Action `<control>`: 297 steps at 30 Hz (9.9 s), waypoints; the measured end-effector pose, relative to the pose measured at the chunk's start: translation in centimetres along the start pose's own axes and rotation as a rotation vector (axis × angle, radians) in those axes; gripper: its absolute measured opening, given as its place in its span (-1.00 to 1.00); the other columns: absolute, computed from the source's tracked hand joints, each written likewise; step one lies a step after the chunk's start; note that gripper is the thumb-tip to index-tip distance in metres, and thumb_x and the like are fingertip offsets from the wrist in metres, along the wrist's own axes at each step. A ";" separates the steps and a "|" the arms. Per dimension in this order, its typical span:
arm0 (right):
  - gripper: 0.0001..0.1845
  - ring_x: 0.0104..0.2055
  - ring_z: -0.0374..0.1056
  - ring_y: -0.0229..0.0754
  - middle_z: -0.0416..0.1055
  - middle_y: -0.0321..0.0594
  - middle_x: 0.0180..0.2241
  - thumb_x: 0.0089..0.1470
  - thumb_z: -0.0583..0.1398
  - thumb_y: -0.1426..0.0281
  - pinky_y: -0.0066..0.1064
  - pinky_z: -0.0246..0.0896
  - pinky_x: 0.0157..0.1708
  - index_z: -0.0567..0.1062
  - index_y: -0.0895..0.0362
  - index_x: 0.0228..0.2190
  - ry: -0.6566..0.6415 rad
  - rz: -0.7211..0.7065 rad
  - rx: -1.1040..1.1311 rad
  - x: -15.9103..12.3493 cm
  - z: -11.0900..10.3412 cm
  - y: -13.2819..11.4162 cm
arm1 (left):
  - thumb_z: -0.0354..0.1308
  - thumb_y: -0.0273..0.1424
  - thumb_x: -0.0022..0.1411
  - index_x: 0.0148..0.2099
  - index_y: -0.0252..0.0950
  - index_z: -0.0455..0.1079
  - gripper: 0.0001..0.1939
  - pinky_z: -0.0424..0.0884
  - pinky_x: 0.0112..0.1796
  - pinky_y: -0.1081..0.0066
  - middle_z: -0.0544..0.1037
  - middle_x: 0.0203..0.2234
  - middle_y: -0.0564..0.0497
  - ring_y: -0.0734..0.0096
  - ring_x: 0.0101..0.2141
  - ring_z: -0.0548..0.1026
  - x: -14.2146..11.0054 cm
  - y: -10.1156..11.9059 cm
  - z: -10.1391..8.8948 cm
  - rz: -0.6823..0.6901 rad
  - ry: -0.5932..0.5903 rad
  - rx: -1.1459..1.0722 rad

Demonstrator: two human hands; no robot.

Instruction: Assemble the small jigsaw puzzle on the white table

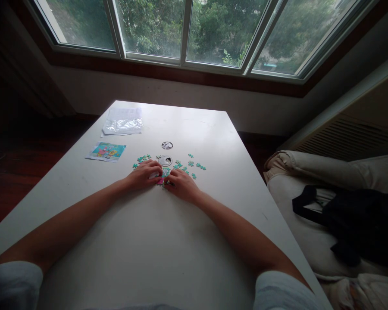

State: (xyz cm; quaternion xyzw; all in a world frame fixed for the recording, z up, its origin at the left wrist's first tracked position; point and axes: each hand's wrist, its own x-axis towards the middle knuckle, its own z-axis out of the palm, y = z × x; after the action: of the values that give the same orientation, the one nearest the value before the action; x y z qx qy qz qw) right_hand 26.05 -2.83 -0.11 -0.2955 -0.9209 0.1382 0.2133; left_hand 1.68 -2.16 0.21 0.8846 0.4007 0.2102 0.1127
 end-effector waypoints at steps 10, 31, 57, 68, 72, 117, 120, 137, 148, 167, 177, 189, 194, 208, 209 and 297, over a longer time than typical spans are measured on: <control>-0.86 -0.11 0.29 -0.07 0.44 -0.16 -0.21 0.26 0.23 0.32 -0.27 0.20 -0.05 0.53 0.01 -0.15 -0.015 -0.054 -0.017 0.1 0.5 -0.5 | 0.18 -0.27 0.31 -0.14 -0.16 0.49 -0.87 0.32 0.02 0.21 0.51 -0.15 -0.03 0.19 -0.06 0.41 0.1 0.0 -0.1 0.007 -0.001 -0.006; -0.85 -0.15 0.25 -0.10 0.44 -0.16 -0.21 0.24 0.24 0.35 -0.28 0.19 -0.11 0.53 0.02 -0.13 0.040 -0.115 -0.008 0.1 1.1 -0.5 | 0.17 -0.31 0.32 -0.14 -0.17 0.50 -0.88 0.30 0.01 0.23 0.50 -0.14 -0.03 0.20 -0.07 0.39 0.1 0.0 -0.2 0.004 -0.019 -0.005; -0.86 -0.24 0.28 -0.14 0.48 -0.19 -0.31 0.26 0.18 0.44 -0.31 0.15 -0.19 0.56 0.06 -0.27 0.003 -0.205 0.064 0.1 0.4 0.1 | 0.26 -0.10 0.23 -0.05 -0.14 0.47 -0.67 0.27 0.03 0.19 0.48 -0.08 -0.04 0.15 -0.06 0.38 -0.1 0.3 -0.6 0.021 -0.071 0.019; -0.82 -0.23 0.31 -0.15 0.49 -0.18 -0.31 0.28 0.16 0.44 -0.33 0.19 -0.17 0.60 0.06 -0.25 0.000 -0.222 0.110 0.2 0.3 0.5 | 0.16 -0.20 0.33 -0.08 -0.15 0.50 -0.79 0.31 0.07 0.19 0.53 -0.07 -0.04 0.18 -0.03 0.43 0.1 -0.4 -0.8 0.022 -0.067 -0.043; -0.80 -0.26 0.28 -0.16 0.45 -0.18 -0.35 0.32 0.15 0.40 -0.34 0.17 -0.22 0.60 0.06 -0.24 0.004 -0.248 0.112 0.1 0.2 0.9 | 0.05 -0.30 0.37 -0.12 -0.19 0.51 -0.78 0.37 0.03 0.25 0.56 -0.09 -0.04 0.25 -0.06 0.47 0.2 -2.6 -2.0 -0.075 0.064 -0.126; -0.80 -0.23 0.28 -0.13 0.44 -0.16 -0.33 0.33 0.16 0.35 -0.31 0.19 -0.20 0.58 0.06 -0.29 0.044 -0.153 0.076 -0.2 0.0 1.6 | 0.21 -0.37 0.14 -0.21 -0.17 0.46 -0.87 0.29 -0.29 0.36 0.55 -0.26 0.00 0.23 -0.25 0.52 -0.9 2.1 -5.4 -0.157 -0.365 0.148; -0.81 -0.23 0.29 -0.12 0.43 -0.16 -0.33 0.32 0.17 0.35 -0.31 0.19 -0.20 0.58 0.06 -0.29 0.048 -0.151 0.073 -0.1 0.0 1.6 | 0.18 -0.41 0.12 -0.22 -0.17 0.45 -0.86 0.31 -0.30 0.37 0.54 -0.24 0.00 0.24 -0.25 0.51 -0.7 2.3 -5.2 -0.171 -0.369 0.140; -0.78 -0.23 0.28 -0.13 0.43 -0.15 -0.32 0.34 0.14 0.34 -0.30 0.20 -0.20 0.58 0.07 -0.28 0.057 -0.162 0.090 -0.1 0.0 1.5 | 0.12 -0.45 0.12 -0.26 -0.21 0.41 -0.89 0.32 -0.28 0.33 0.53 -0.28 -0.03 0.22 -0.26 0.50 -0.8 1.8 -4.9 -0.208 -0.365 0.119; -0.78 -0.22 0.26 -0.13 0.43 -0.15 -0.32 0.34 0.14 0.35 -0.31 0.18 -0.20 0.58 0.08 -0.28 0.049 -0.158 0.100 -0.1 -0.1 1.4 | 0.15 -0.37 0.16 -0.21 -0.24 0.41 -0.87 0.33 -0.24 0.34 0.52 -0.23 -0.06 0.21 -0.21 0.49 -0.7 1.7 -5.1 -0.259 -0.383 0.152; -0.81 -0.21 0.29 -0.13 0.43 -0.15 -0.31 0.32 0.15 0.38 -0.31 0.20 -0.18 0.57 0.07 -0.29 0.043 -0.157 0.106 -0.1 -0.1 1.4 | 0.12 -0.40 0.18 -0.17 -0.23 0.39 -0.86 0.28 -0.26 0.36 0.56 -0.26 -0.01 0.25 -0.21 0.49 -0.8 1.2 -5.1 -0.265 -0.366 0.140; -0.80 -0.22 0.28 -0.13 0.43 -0.16 -0.31 0.33 0.15 0.35 -0.31 0.19 -0.19 0.57 0.07 -0.28 0.043 -0.149 0.092 -0.1 0.0 1.4 | 0.12 -0.42 0.15 -0.19 -0.21 0.39 -0.86 0.27 -0.29 0.37 0.54 -0.29 0.02 0.27 -0.23 0.47 -0.9 0.7 -4.9 -0.236 -0.366 0.082; -0.82 -0.21 0.29 -0.13 0.44 -0.16 -0.31 0.32 0.17 0.36 -0.31 0.19 -0.18 0.58 0.08 -0.28 0.037 -0.147 0.088 0.0 -0.1 1.3 | 0.17 -0.30 0.06 -0.27 -0.23 0.36 -0.82 0.25 -0.34 0.38 0.49 -0.29 -0.01 0.29 -0.30 0.41 -0.7 0.7 -4.8 -0.277 -0.455 0.007; -0.82 -0.20 0.28 -0.12 0.44 -0.15 -0.30 0.32 0.16 0.36 -0.30 0.21 -0.16 0.59 0.07 -0.27 0.035 -0.147 0.081 0.1 0.0 1.4 | 0.16 -0.33 0.08 -0.27 -0.23 0.34 -0.85 0.26 -0.32 0.38 0.48 -0.27 0.00 0.30 -0.28 0.42 -0.6 2.2 -4.5 -0.253 -0.434 0.005; -0.80 -0.20 0.28 -0.12 0.43 -0.15 -0.30 0.33 0.16 0.34 -0.29 0.21 -0.16 0.59 0.07 -0.26 0.051 -0.155 0.090 0.0 0.1 1.6 | 0.19 -0.31 0.15 -0.21 -0.23 0.42 -0.84 0.32 -0.17 0.36 0.51 -0.23 -0.03 0.26 -0.22 0.48 -0.2 4.1 -2.6 -0.228 -0.345 0.044; -0.80 -0.20 0.27 -0.12 0.43 -0.15 -0.30 0.33 0.16 0.34 -0.29 0.21 -0.16 0.59 0.07 -0.26 0.050 -0.156 0.091 0.0 0.1 1.6 | 0.19 -0.30 0.16 -0.21 -0.23 0.42 -0.84 0.32 -0.18 0.36 0.51 -0.23 -0.03 0.26 -0.22 0.48 -0.2 4.0 -2.5 -0.227 -0.343 0.045; -0.79 -0.22 0.27 -0.13 0.42 -0.16 -0.33 0.34 0.15 0.35 -0.30 0.20 -0.17 0.58 0.08 -0.28 0.054 -0.158 0.114 0.0 0.0 1.4 | 0.11 -0.31 0.30 -0.21 -0.22 0.40 -0.89 0.28 -0.27 0.35 0.58 -0.29 -0.03 0.24 -0.26 0.51 -0.5 0.7 -3.9 -0.169 -0.261 0.308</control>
State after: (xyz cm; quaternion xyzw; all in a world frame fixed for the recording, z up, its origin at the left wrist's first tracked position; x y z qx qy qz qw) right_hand 26.73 -1.71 -0.61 -0.2131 -0.9259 0.1649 0.2648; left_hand 0.00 -2.88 3.78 0.8743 0.4829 0.0199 0.0445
